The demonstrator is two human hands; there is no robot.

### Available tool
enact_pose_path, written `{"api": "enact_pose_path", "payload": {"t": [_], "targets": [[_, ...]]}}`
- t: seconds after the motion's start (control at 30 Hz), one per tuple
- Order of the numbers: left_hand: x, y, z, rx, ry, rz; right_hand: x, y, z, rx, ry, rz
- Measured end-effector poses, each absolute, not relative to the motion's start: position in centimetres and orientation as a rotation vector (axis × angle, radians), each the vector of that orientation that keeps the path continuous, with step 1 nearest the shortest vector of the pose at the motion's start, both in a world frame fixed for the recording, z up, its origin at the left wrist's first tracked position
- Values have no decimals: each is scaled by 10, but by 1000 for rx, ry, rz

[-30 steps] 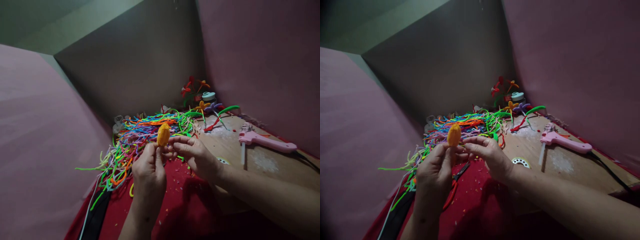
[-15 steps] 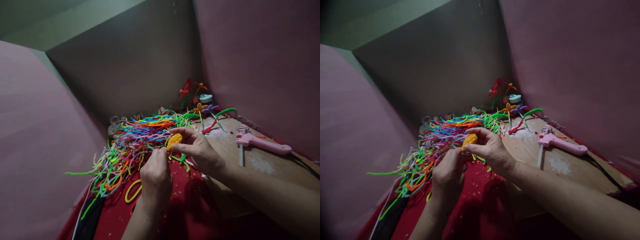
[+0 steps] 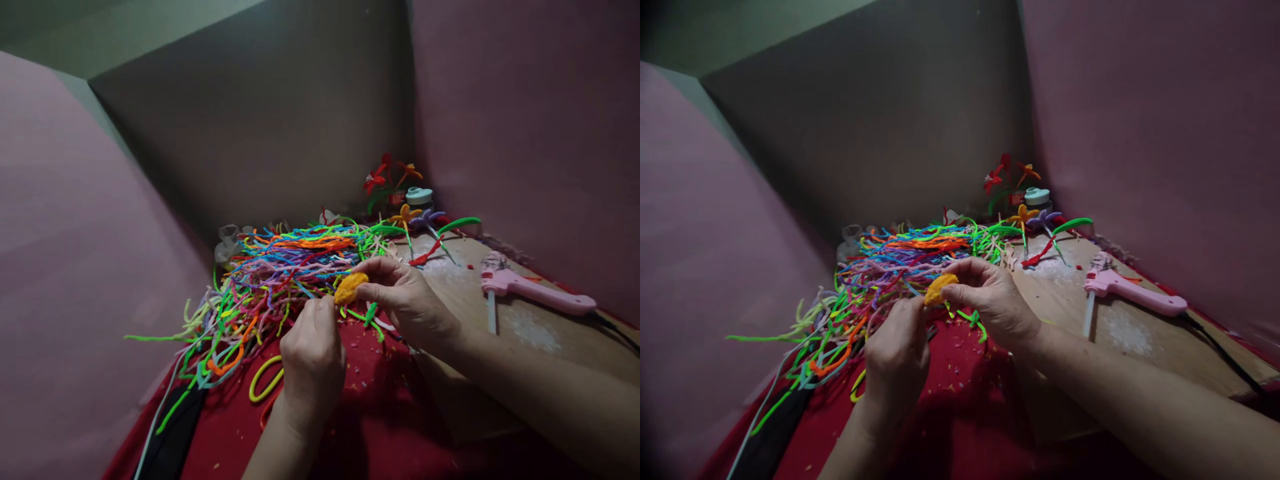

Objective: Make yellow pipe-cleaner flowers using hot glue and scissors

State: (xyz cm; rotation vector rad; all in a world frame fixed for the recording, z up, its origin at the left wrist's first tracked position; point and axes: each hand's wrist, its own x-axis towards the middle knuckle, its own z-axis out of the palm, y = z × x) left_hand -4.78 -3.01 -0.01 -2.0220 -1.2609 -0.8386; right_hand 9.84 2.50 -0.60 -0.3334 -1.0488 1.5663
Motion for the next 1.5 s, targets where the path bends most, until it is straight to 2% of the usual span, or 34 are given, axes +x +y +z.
{"api": "enact_pose_path", "payload": {"t": [0.37, 0.93, 1.13, 1.3, 1.5], "targets": [[-50, -31, -3, -1943, -1210, -785, 100, 25, -1, -288, -979, 1683], [-50, -35, -3, -1921, -1140, -752, 100, 22, 2, -349, -972, 1688], [-49, -36, -3, -1947, -1144, -739, 101, 20, 1, -422, -1179, 1685], [-50, -33, -6, -2031, -1166, -846, 102, 22, 0, -455, -1238, 1615], [-53, -29, -6, -2263, -1256, -1235, 103, 22, 2, -433, -1266, 1612]]}}
